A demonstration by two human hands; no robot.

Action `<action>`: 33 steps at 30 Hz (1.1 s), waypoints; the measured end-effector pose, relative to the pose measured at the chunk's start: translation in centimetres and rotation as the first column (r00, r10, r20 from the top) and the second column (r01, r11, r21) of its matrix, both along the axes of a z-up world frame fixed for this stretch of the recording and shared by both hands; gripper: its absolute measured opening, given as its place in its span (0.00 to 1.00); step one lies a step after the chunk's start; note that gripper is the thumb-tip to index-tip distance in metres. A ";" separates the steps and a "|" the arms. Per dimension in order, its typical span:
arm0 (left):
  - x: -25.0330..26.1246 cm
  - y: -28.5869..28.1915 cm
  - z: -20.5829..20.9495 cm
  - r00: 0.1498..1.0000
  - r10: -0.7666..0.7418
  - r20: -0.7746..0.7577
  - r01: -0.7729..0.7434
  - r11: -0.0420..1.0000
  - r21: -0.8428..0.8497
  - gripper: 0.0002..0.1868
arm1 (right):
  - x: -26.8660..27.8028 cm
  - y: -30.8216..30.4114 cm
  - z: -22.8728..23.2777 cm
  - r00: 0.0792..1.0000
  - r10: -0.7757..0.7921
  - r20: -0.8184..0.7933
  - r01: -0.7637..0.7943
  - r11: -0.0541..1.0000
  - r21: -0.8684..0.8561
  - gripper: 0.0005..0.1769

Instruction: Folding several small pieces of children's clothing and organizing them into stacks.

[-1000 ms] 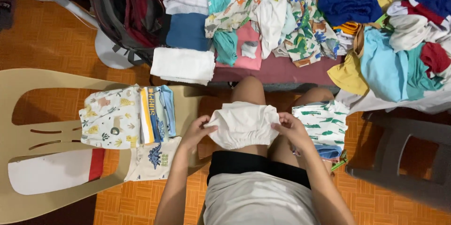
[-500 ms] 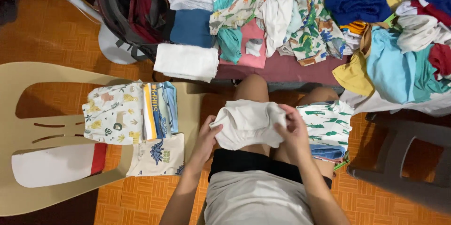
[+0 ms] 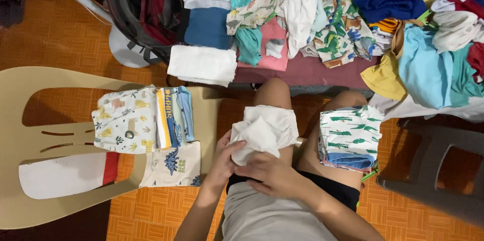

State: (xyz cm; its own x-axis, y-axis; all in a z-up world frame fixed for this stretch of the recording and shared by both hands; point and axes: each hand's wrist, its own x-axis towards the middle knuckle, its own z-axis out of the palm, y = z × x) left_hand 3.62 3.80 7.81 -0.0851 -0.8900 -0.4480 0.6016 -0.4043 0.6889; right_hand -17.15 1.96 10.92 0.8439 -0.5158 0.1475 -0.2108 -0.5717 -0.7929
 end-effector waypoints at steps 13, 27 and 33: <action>-4.2 -1.3 -1.9 0.865 0.315 0.390 -0.168 0.915 -0.366 0.51 | -3.9 -4.5 -1.7 0.648 -0.752 0.122 0.266 0.374 0.889 0.28; -0.8 -2.7 -3.6 0.903 -0.298 0.308 0.386 0.880 -0.279 0.23 | -5.8 -6.6 -4.6 0.636 -0.720 0.278 -0.035 0.333 0.942 0.29; -0.6 -2.1 -3.1 0.957 -0.243 0.156 0.268 0.949 -0.167 0.12 | -6.8 -6.5 -7.2 0.561 -0.754 0.341 -0.169 0.298 0.939 0.30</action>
